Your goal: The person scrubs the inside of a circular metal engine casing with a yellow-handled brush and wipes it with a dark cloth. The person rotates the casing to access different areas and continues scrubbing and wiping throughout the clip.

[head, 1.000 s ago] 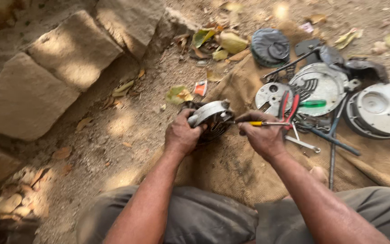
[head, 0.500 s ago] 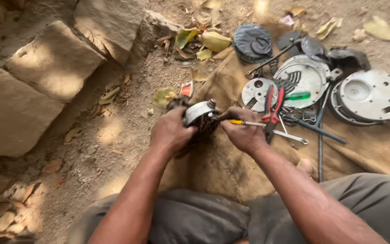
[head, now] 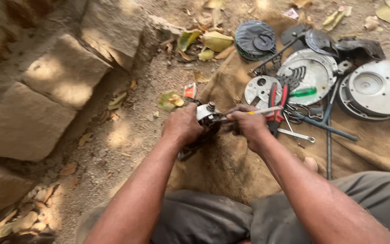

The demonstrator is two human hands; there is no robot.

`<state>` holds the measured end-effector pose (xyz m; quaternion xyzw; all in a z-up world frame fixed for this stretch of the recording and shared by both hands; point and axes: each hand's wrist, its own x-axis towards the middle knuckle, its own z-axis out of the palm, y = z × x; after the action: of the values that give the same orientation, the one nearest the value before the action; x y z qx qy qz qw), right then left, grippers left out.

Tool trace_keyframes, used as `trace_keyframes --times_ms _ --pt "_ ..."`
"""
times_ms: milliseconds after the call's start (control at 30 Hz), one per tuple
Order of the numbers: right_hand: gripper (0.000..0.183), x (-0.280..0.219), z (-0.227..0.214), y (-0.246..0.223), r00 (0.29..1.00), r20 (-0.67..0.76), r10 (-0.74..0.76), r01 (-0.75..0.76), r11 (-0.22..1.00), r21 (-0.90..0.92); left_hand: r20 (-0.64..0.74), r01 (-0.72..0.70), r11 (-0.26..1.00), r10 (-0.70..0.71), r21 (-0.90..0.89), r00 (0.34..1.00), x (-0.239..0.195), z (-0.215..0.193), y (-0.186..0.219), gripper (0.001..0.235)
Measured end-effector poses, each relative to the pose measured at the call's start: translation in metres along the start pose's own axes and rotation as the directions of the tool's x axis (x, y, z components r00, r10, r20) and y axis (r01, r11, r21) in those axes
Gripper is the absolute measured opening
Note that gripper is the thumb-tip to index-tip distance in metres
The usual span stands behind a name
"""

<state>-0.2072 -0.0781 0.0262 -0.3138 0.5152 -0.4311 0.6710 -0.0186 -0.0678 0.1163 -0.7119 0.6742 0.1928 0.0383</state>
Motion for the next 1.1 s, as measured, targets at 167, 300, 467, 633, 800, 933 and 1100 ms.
trace_keyframes --times_ms 167,300,467,633,800,933,1100 --pt "0.012 -0.015 0.005 -0.013 0.991 0.071 -0.110 0.116 0.989 -0.090 0.083 0.025 1.000 -0.026 0.014 0.996 0.000 -0.003 0.004 0.040" --pt "0.014 -0.034 0.018 -0.025 0.864 0.296 -0.408 0.457 0.388 -0.800 0.072 0.006 1.000 -0.007 0.017 0.997 -0.001 0.000 0.000 0.031" --pt "0.018 -0.031 0.023 -0.037 0.894 0.308 -0.326 0.422 0.376 -0.825 -0.029 -0.049 0.999 0.050 0.021 0.998 -0.001 0.001 -0.005 0.042" --pt "0.008 0.000 0.005 -0.026 0.987 0.118 -0.109 0.150 0.892 -0.426 0.045 -0.013 0.999 0.015 -0.036 0.999 0.007 0.005 -0.002 0.037" --pt "0.005 0.005 -0.008 0.000 0.988 0.006 0.156 -0.155 0.978 0.138 -0.014 -0.030 1.000 0.030 -0.006 0.999 0.006 0.003 0.002 0.042" --pt "0.008 -0.002 0.006 0.001 0.994 0.094 -0.061 0.057 0.997 0.047 0.068 0.020 0.999 -0.018 -0.027 0.998 -0.003 -0.004 0.000 0.038" --pt "0.009 -0.020 0.010 -0.016 0.859 0.241 -0.451 0.470 0.510 -0.720 0.032 -0.015 1.000 0.015 -0.003 0.999 -0.003 -0.003 0.002 0.045"
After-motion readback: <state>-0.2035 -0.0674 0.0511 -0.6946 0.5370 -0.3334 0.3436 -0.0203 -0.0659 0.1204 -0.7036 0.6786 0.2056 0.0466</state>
